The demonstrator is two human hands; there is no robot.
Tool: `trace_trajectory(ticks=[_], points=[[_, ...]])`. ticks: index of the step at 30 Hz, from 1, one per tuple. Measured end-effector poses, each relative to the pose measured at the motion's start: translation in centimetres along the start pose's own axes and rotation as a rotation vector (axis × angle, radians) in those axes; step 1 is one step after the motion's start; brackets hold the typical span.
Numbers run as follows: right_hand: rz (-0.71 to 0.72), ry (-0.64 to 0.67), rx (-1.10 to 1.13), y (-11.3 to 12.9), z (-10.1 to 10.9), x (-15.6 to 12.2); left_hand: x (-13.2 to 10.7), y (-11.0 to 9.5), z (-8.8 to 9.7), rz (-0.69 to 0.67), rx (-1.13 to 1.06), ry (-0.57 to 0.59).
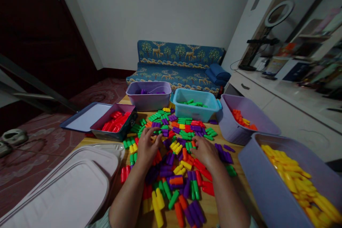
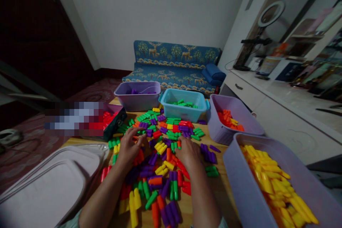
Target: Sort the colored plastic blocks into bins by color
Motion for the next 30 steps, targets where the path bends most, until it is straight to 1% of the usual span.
trace_trajectory(ticks=[1,3,5,6,8,10,12,16,19,21,22,23,25,26,27,28,30], points=[[-0.004,-0.032,-0.003,0.0,0.2,0.0,0.0,-0.1,-0.2,0.038,-0.084,-0.007],[0.008,-0.127,0.003,0.3,0.6,0.0,-0.1,-0.2,-0.7,0.157,-0.270,0.011],[0.089,-0.211,0.031,1.0,0.8,0.0,-0.4,-0.2,-1.3,0.292,-0.453,0.060],[0.148,-0.226,0.046,1.4,0.7,0.0,-0.5,-0.4,-1.6,0.344,-0.527,0.086],[0.255,-0.197,0.062,2.2,0.2,-0.1,-0.8,-0.7,-2.0,0.405,-0.622,0.121],[0.299,-0.146,0.067,2.7,-0.4,-0.1,-0.9,-1.2,-2.0,0.429,-0.676,0.131],[0.297,-0.131,0.079,2.9,-0.8,-0.2,-0.9,-1.5,-1.9,0.443,-0.707,0.136],[0.229,-0.179,0.159,2.7,-0.5,-0.2,-0.8,-1.6,-1.9,0.462,-0.708,0.158],[0.160,-0.256,0.361,2.7,0.3,0.0,-0.9,-1.8,-1.9,0.475,-0.742,0.184],[0.126,-0.297,0.605,3.0,0.7,-0.1,-1.0,-2.0,-2.0,0.485,-0.800,0.220],[0.104,-0.278,0.759,3.3,0.8,-0.2,-1.1,-2.1,-2.1,0.489,-0.825,0.235],[0.077,-0.222,0.924,3.6,0.7,-0.3,-1.2,-2.3,-2.1,0.491,-0.841,0.249],[0.021,-0.043,1.207,4.8,0.4,-0.8,-1.2,-2.5,-2.2,0.478,-0.841,0.277],[0.012,0.049,1.295,5.5,0.2,-1.1,-1.2,-2.6,-2.2,0.457,-0.829,0.297],[0.021,0.109,1.340,6.1,0.1,-1.4,-1.2,-2.7,-2.2,0.429,-0.813,0.317],[0.039,0.129,1.353,6.7,0.0,-1.7,-1.1,-2.8,-2.2,0.400,-0.797,0.334],[0.064,0.095,1.343,7.5,0.0,-2.1,-1.1,-2.8,-2.2,0.354,-0.770,0.349]])
Point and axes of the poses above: each hand's wrist, its own x-axis towards the middle knuckle, its own z-axis out of the back of the hand, y = z × x, the point moved 3 cm from there along x, towards the middle knuckle, and after that the axes turned 3 degrees about -x, right-handed, at the moved point
